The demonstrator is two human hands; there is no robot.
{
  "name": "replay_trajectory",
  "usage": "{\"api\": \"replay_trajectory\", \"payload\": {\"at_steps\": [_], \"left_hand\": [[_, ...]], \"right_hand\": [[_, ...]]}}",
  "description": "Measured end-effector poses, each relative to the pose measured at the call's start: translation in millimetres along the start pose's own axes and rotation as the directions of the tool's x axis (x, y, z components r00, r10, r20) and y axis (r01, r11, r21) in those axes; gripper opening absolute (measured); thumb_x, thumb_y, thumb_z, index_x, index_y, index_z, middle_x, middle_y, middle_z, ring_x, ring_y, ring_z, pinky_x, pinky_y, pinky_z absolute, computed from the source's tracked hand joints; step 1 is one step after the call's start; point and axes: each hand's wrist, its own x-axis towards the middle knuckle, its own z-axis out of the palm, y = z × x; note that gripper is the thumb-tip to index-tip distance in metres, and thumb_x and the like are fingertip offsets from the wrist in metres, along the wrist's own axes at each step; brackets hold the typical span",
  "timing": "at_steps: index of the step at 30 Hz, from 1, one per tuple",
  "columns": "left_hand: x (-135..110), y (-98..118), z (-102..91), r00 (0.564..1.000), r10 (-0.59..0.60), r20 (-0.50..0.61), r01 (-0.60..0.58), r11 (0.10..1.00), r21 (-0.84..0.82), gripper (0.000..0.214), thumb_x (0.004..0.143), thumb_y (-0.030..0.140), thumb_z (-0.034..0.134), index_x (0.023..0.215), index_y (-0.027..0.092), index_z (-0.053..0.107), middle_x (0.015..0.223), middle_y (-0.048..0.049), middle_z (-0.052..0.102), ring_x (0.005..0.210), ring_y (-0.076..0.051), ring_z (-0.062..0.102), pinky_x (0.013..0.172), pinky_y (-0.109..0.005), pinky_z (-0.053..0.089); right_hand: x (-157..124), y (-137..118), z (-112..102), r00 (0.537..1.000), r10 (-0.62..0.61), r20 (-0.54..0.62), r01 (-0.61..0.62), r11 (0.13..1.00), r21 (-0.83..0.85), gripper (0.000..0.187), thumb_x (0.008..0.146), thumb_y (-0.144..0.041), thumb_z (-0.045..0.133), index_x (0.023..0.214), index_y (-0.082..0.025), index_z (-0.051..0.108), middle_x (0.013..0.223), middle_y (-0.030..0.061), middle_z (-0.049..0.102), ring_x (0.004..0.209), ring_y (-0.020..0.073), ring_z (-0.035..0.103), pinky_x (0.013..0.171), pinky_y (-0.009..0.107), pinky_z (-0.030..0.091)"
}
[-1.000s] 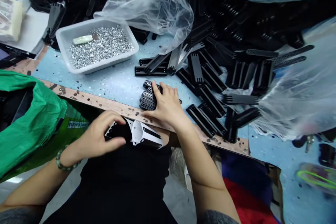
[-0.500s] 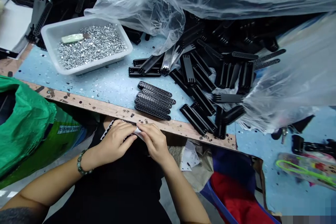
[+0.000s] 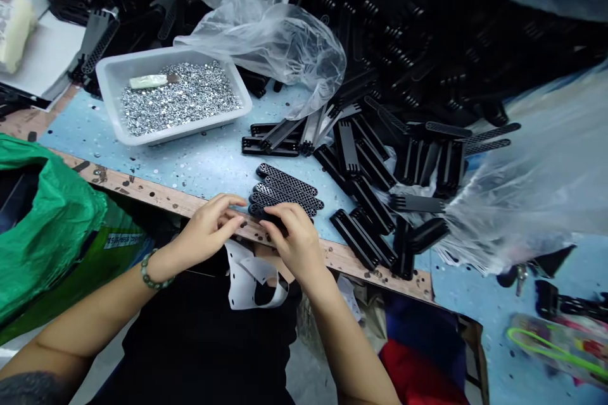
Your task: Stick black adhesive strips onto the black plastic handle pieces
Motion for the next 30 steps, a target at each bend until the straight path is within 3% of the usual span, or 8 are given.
{"api": "replay_trajectory", "payload": {"at_steps": [3, 11, 16, 20, 22, 26, 28, 30], "left_hand": [[18.2, -6.2, 5.2, 0.996, -0.077, 0.05, 0.079, 0.996, -0.036, 0.036, 0.092, 0.034, 0.05, 0.125, 0.019, 0.055, 0.107, -0.0091, 0.066, 0.097, -0.016, 0.067, 0.082, -0.028, 0.057], [28.9, -11.8, 10.8, 0.995, -0.074, 0.062, 0.083, 0.982, -0.169, 0.028, 0.089, 0.03, 0.054, 0.112, 0.015, 0.061, 0.106, -0.0086, 0.067, 0.093, -0.015, 0.069, 0.081, -0.027, 0.058], [36.2, -3.0, 15.1, 0.995, -0.1, 0.008, 0.1, 0.991, -0.09, 0.021, 0.085, 0.034, 0.059, 0.094, 0.014, 0.059, 0.095, -0.0055, 0.066, 0.075, -0.011, 0.065, 0.065, -0.021, 0.055], [37.5, -0.3, 17.5, 0.995, -0.087, -0.049, 0.086, 0.996, -0.011, 0.019, 0.085, 0.032, 0.058, 0.093, 0.014, 0.058, 0.096, -0.0061, 0.063, 0.075, -0.01, 0.064, 0.061, -0.019, 0.052], [35.9, -1.6, 18.6, 0.996, -0.064, -0.055, 0.064, 0.998, 0.001, 0.021, 0.086, 0.033, 0.057, 0.096, 0.014, 0.059, 0.099, -0.0072, 0.062, 0.074, -0.01, 0.064, 0.06, -0.019, 0.053], [32.1, -5.0, 22.7, 1.0, -0.011, -0.001, 0.011, 1.0, -0.024, 0.024, 0.088, 0.032, 0.053, 0.102, 0.016, 0.065, 0.119, -0.0095, 0.059, 0.081, -0.011, 0.066, 0.066, -0.021, 0.056], [31.4, -5.5, 25.1, 0.999, -0.044, 0.031, 0.045, 0.999, -0.019, 0.025, 0.088, 0.034, 0.056, 0.104, 0.017, 0.065, 0.113, -0.0082, 0.063, 0.078, -0.011, 0.067, 0.065, -0.022, 0.056], [31.5, -4.7, 26.5, 0.994, -0.096, 0.056, 0.097, 0.995, -0.01, 0.028, 0.086, 0.039, 0.06, 0.102, 0.016, 0.063, 0.092, -0.0056, 0.068, 0.071, -0.012, 0.067, 0.063, -0.021, 0.055]], "right_hand": [[4.3, 2.1, 9.9, 0.999, 0.023, 0.03, -0.021, 0.998, -0.061, 0.011, 0.091, -0.017, 0.056, 0.1, -0.017, 0.063, 0.095, 0.0086, 0.062, 0.092, 0.0191, 0.06, 0.081, 0.034, 0.053], [8.8, 1.3, 10.4, 0.988, 0.094, 0.12, -0.081, 0.991, -0.11, 0.012, 0.092, -0.02, 0.055, 0.099, -0.019, 0.064, 0.095, 0.008, 0.062, 0.092, 0.02, 0.059, 0.08, 0.036, 0.052], [11.0, -5.0, 9.6, 0.986, 0.088, 0.143, -0.054, 0.973, -0.225, 0.011, 0.094, -0.023, 0.053, 0.098, -0.018, 0.062, 0.095, 0.0086, 0.063, 0.089, 0.0204, 0.059, 0.076, 0.035, 0.051], [-0.2, -3.2, -8.5, 0.978, 0.172, 0.121, -0.116, 0.922, -0.37, 0.03, 0.091, -0.04, 0.059, 0.109, -0.016, 0.058, 0.098, 0.0113, 0.062, 0.088, 0.0238, 0.06, 0.071, 0.037, 0.051], [-9.3, 1.0, -18.9, 0.971, 0.222, 0.093, -0.182, 0.93, -0.321, 0.029, 0.09, -0.039, 0.06, 0.108, -0.016, 0.056, 0.095, 0.0098, 0.061, 0.087, 0.0225, 0.061, 0.072, 0.036, 0.051], [-22.4, 8.4, -26.5, 0.955, 0.292, 0.054, -0.282, 0.949, -0.143, 0.008, 0.092, -0.023, 0.055, 0.098, -0.018, 0.057, 0.091, 0.0067, 0.061, 0.084, 0.0183, 0.061, 0.075, 0.032, 0.051], [-23.4, 10.1, -25.2, 0.95, 0.309, 0.037, -0.303, 0.946, -0.115, 0.006, 0.092, -0.019, 0.053, 0.095, -0.018, 0.058, 0.091, 0.0067, 0.061, 0.086, 0.0183, 0.061, 0.077, 0.032, 0.051], [-22.0, 11.3, -24.3, 0.949, 0.315, 0.025, -0.312, 0.946, -0.088, 0.007, 0.091, -0.017, 0.053, 0.092, -0.018, 0.06, 0.09, 0.0062, 0.062, 0.086, 0.018, 0.061, 0.079, 0.032, 0.05]]}}
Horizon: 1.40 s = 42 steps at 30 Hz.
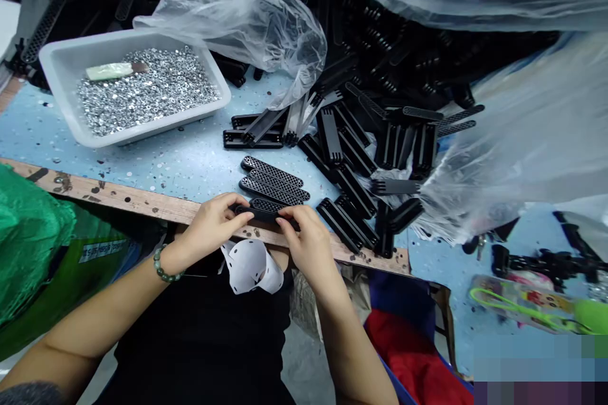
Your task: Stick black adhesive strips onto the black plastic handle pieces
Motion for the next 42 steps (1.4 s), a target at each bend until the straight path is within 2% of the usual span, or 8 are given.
{"api": "replay_trajectory", "payload": {"at_steps": [13, 17, 20, 23, 27, 32, 38, 42], "left_hand": [[0.6, 3.6, 2.1, 0.999, -0.053, 0.007, 0.054, 0.996, -0.066, 0.03, 0.083, 0.043, 0.063, 0.091, 0.013, 0.059, 0.091, -0.0064, 0.066, 0.07, -0.015, 0.07, 0.063, -0.024, 0.059], [-3.5, 7.5, -0.6, 1.0, -0.003, 0.004, 0.003, 0.993, 0.115, 0.03, 0.087, 0.043, 0.058, 0.097, 0.015, 0.061, 0.097, -0.0061, 0.065, 0.066, -0.011, 0.066, 0.062, -0.025, 0.056], [-21.4, 20.9, -0.7, 0.965, 0.238, -0.107, -0.177, 0.897, 0.405, 0.035, 0.088, 0.043, 0.056, 0.111, 0.016, 0.06, 0.109, -0.0095, 0.06, 0.075, -0.012, 0.062, 0.069, -0.029, 0.053], [-44.5, 34.0, 3.5, 0.875, 0.479, 0.066, -0.432, 0.712, 0.554, 0.041, 0.084, 0.051, 0.062, 0.103, 0.015, 0.06, 0.1, -0.0091, 0.06, 0.094, -0.02, 0.057, 0.082, -0.035, 0.047], [-60.0, 31.9, 9.8, 0.84, 0.4, 0.367, -0.543, 0.63, 0.555, 0.018, 0.091, 0.034, 0.053, 0.087, 0.017, 0.056, 0.085, -0.0027, 0.06, 0.088, -0.018, 0.054, 0.083, -0.036, 0.04], [-62.5, 18.3, 6.3, 0.871, 0.252, 0.423, -0.447, 0.764, 0.465, 0.005, 0.087, 0.013, 0.047, 0.09, 0.016, 0.05, 0.087, -0.0018, 0.057, 0.079, -0.013, 0.053, 0.073, -0.027, 0.041], [-63.7, 11.9, 1.5, 0.903, 0.28, 0.326, -0.403, 0.816, 0.415, 0.025, 0.095, 0.022, 0.044, 0.072, 0.015, 0.046, 0.069, -0.0005, 0.051, 0.063, -0.01, 0.047, 0.059, -0.022, 0.037], [-66.0, 5.2, 0.8, 0.891, 0.276, 0.359, -0.418, 0.806, 0.418, 0.02, 0.096, 0.021, 0.041, 0.081, 0.014, 0.052, 0.078, -0.003, 0.058, 0.07, -0.011, 0.053, 0.066, -0.023, 0.042]], "right_hand": [[-4.3, 2.6, 4.9, 0.998, 0.005, -0.06, -0.01, 0.997, -0.077, 0.007, 0.094, -0.02, 0.051, 0.092, -0.019, 0.057, 0.089, 0.0063, 0.06, 0.084, 0.018, 0.059, 0.077, 0.032, 0.049], [-6.6, 9.3, 3.8, 0.987, 0.088, -0.135, -0.124, 0.95, -0.287, 0.029, 0.089, -0.044, 0.06, 0.1, -0.018, 0.055, 0.095, 0.0089, 0.056, 0.086, 0.0226, 0.057, 0.072, 0.036, 0.048], [-10.5, 13.6, 3.7, 0.962, 0.028, -0.271, -0.118, 0.94, -0.32, 0.044, 0.084, -0.053, 0.064, 0.107, -0.017, 0.054, 0.099, 0.0124, 0.055, 0.095, 0.0263, 0.056, 0.077, 0.04, 0.049], [-22.9, 11.3, 3.6, 0.919, -0.071, -0.387, -0.013, 0.978, -0.21, 0.025, 0.088, -0.038, 0.063, 0.101, -0.018, 0.054, 0.09, 0.0087, 0.057, 0.085, 0.0209, 0.057, 0.074, 0.036, 0.05], [-51.4, 2.2, 7.9, 0.951, -0.07, -0.3, 0.076, 0.997, 0.009, 0.005, 0.093, -0.017, 0.054, 0.095, -0.02, 0.057, 0.08, 0.0034, 0.061, 0.072, 0.0149, 0.058, 0.067, 0.031, 0.05], [-74.9, -6.5, 30.3, 0.991, -0.107, -0.08, 0.119, 0.978, 0.169, 0.031, 0.092, -0.017, 0.056, 0.123, -0.02, 0.059, 0.113, 0.0098, 0.065, 0.105, 0.02, 0.061, 0.089, 0.037, 0.052], [-70.6, -14.8, 46.7, 0.977, -0.19, -0.095, 0.209, 0.934, 0.291, 0.034, 0.089, -0.014, 0.06, 0.123, -0.021, 0.063, 0.103, 0.0072, 0.067, 0.095, 0.0177, 0.061, 0.084, 0.034, 0.051], [-68.4, -7.0, 44.4, 0.999, 0.002, -0.041, 0.02, 0.841, 0.541, 0.023, 0.095, -0.024, 0.052, 0.11, -0.021, 0.069, 0.094, 0.007, 0.066, 0.088, 0.0168, 0.062, 0.078, 0.032, 0.053]]}}
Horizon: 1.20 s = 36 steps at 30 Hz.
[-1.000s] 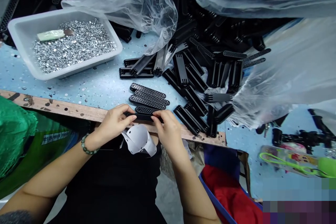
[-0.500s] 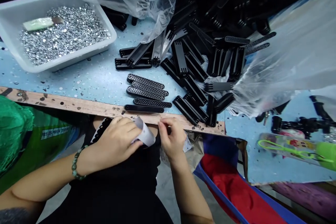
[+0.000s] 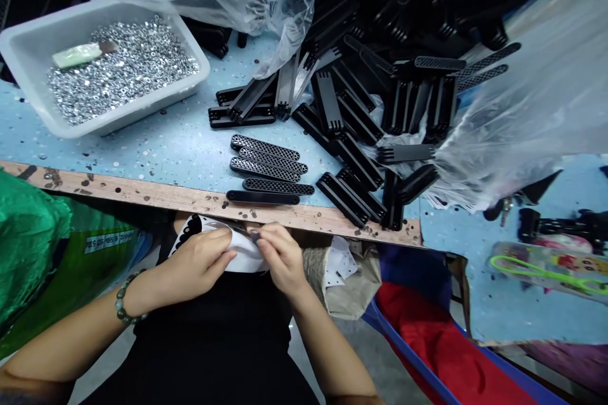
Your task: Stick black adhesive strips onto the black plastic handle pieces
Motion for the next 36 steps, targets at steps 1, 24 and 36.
{"api": "replay_trajectory", "payload": {"at_steps": [1, 24, 36], "left_hand": [[-1.5, -0.6, 0.9, 1.0, 0.0, 0.022, 0.0, 1.0, 0.016, 0.02, 0.096, 0.02, 0.04, 0.083, 0.014, 0.053, 0.08, -0.0036, 0.058, 0.071, -0.012, 0.054, 0.067, -0.024, 0.043], [78.2, -41.7, -39.3, 0.974, -0.208, -0.092, 0.181, 0.953, -0.241, 0.033, 0.093, 0.029, 0.05, 0.12, 0.021, 0.066, 0.12, -0.0009, 0.065, 0.107, -0.012, 0.061, 0.098, -0.025, 0.046], [94.8, -37.9, -41.7, 0.97, -0.229, -0.087, 0.198, 0.943, -0.268, 0.028, 0.088, 0.031, 0.055, 0.108, 0.022, 0.072, 0.109, -0.003, 0.067, 0.099, -0.015, 0.063, 0.089, -0.027, 0.049]], "right_hand": [[0.6, 2.3, -4.2, 0.997, 0.072, -0.032, -0.069, 0.993, 0.09, 0.024, 0.097, -0.028, 0.049, 0.107, -0.021, 0.069, 0.095, 0.0077, 0.065, 0.087, 0.0171, 0.063, 0.078, 0.033, 0.054], [105.1, -14.9, -47.1, 0.939, -0.109, 0.326, 0.285, 0.78, -0.558, 0.013, 0.09, -0.018, 0.061, 0.101, -0.016, 0.066, 0.097, 0.0063, 0.066, 0.09, 0.0193, 0.058, 0.079, 0.034, 0.05], [119.7, -25.3, -41.7, 0.936, 0.081, 0.343, 0.192, 0.698, -0.69, 0.014, 0.087, -0.022, 0.065, 0.101, -0.019, 0.065, 0.098, 0.0042, 0.065, 0.091, 0.0208, 0.06, 0.076, 0.032, 0.047]]}}
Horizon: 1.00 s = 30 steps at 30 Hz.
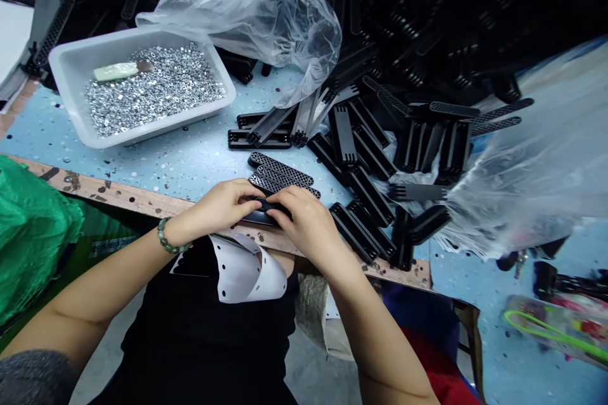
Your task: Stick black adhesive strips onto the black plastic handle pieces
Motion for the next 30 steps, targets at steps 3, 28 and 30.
{"api": "replay_trajectory", "payload": {"at_steps": [3, 28, 30], "left_hand": [[-1.0, -2.1, -2.5, 0.997, -0.076, -0.018, 0.076, 0.996, -0.04, 0.027, 0.085, 0.033, 0.058, 0.103, 0.019, 0.072, 0.109, -0.0049, 0.065, 0.083, -0.013, 0.064, 0.076, -0.026, 0.051], [-3.2, -10.8, 14.2, 0.994, -0.097, -0.047, 0.089, 0.986, -0.144, 0.033, 0.085, 0.042, 0.06, 0.104, 0.017, 0.071, 0.106, -0.0069, 0.066, 0.08, -0.014, 0.063, 0.076, -0.027, 0.053], [-0.8, -9.1, 12.6, 0.991, -0.135, -0.011, 0.132, 0.98, -0.147, 0.036, 0.085, 0.045, 0.058, 0.104, 0.017, 0.07, 0.105, -0.0068, 0.066, 0.077, -0.014, 0.064, 0.071, -0.027, 0.052]], "right_hand": [[-8.0, 5.2, -3.1, 0.992, 0.105, -0.071, -0.112, 0.99, -0.089, 0.027, 0.084, -0.035, 0.07, 0.103, -0.017, 0.062, 0.095, 0.0062, 0.063, 0.088, 0.0225, 0.061, 0.071, 0.033, 0.047], [-22.0, 25.8, -4.3, 0.909, 0.417, 0.015, -0.416, 0.904, 0.102, 0.028, 0.081, -0.042, 0.067, 0.081, -0.02, 0.049, 0.062, -0.0023, 0.055, 0.055, 0.0141, 0.051, 0.055, 0.025, 0.032], [-26.6, 31.2, -5.0, 0.878, 0.476, -0.05, -0.476, 0.879, 0.014, 0.042, 0.075, -0.055, 0.07, 0.085, -0.02, 0.049, 0.06, -0.0027, 0.052, 0.053, 0.015, 0.05, 0.052, 0.025, 0.029]]}}
